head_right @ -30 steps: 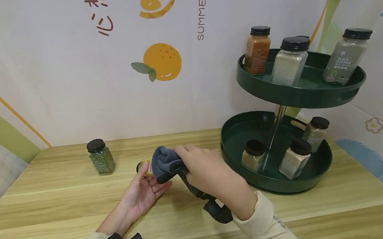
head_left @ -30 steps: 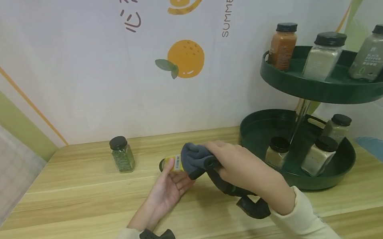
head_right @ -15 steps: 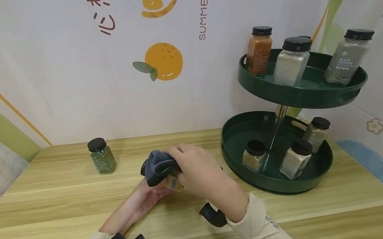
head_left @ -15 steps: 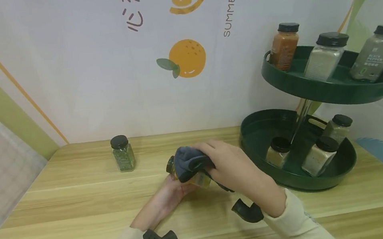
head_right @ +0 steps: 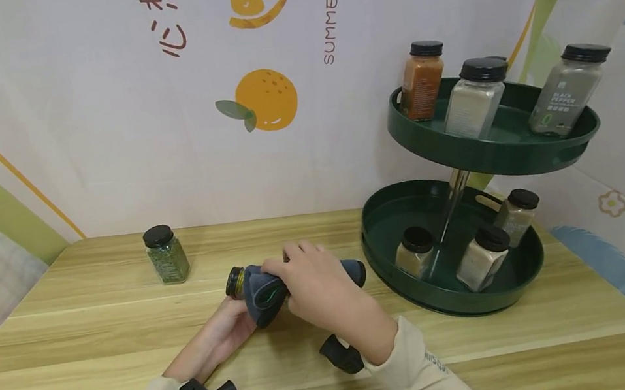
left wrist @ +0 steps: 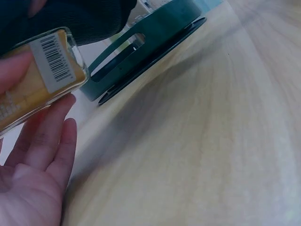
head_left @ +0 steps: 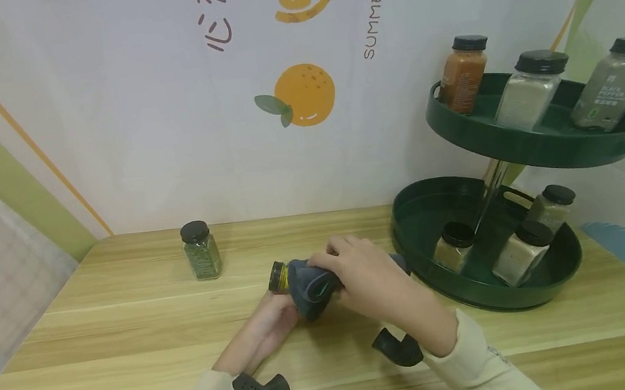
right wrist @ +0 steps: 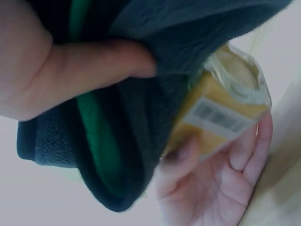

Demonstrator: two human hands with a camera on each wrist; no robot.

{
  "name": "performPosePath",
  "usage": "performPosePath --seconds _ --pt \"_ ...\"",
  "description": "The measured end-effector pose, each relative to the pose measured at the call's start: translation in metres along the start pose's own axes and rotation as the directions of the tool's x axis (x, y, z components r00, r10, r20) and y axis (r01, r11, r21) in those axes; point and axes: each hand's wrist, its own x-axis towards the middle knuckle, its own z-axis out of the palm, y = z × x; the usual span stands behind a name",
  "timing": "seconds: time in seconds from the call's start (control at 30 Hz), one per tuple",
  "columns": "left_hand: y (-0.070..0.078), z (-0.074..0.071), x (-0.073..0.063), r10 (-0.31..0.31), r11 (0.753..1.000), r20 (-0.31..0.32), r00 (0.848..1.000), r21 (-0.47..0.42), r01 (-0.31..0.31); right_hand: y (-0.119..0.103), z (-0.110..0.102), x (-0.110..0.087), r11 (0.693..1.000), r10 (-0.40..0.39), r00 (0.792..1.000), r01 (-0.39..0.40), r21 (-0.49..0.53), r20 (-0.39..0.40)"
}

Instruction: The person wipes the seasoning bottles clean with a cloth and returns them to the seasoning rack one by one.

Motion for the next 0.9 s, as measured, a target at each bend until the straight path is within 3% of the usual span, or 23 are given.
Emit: performPosePath --seconds 0.1,0.23,0.4,0.57,0.73,0.9 --pt "0.0 0.002 0.0 0.009 0.996 -0.017 1.0 -0.084 -0.011 0.004 -0.003 -0.001 1.0 0.031 0.999 -0.031 -0.002 0.043" --pt "0.001 0.002 0.001 0.006 0.994 -0.015 1.0 -0.106 -0.008 0.011 -0.008 -0.004 0.997 0.083 0.99 -0.083 -0.002 0.112" --pt "0.002 0.001 0.002 -0.012 1.0 0.006 1.0 -0.025 0.013 0.021 -0.017 -0.008 0.989 0.145 0.973 -0.14 -0.044 0.181" --pt "0.001 0.001 0.003 -0.021 0.996 0.035 0.999 0.093 0.017 0.028 -0.026 -0.012 0.981 0.192 0.975 -0.187 -0.054 0.111" --pt "0.0 0.002 0.004 0.012 0.983 0.119 0.993 0.178 -0.033 0.014 -0.019 -0.007 0.993 0.115 0.993 -0.114 0.023 -0.026" --pt "0.001 0.002 0.004 0.04 0.972 0.126 0.991 0.225 -0.067 -0.003 -0.002 -0.002 0.999 -0.012 1.0 0.013 0.039 -0.026"
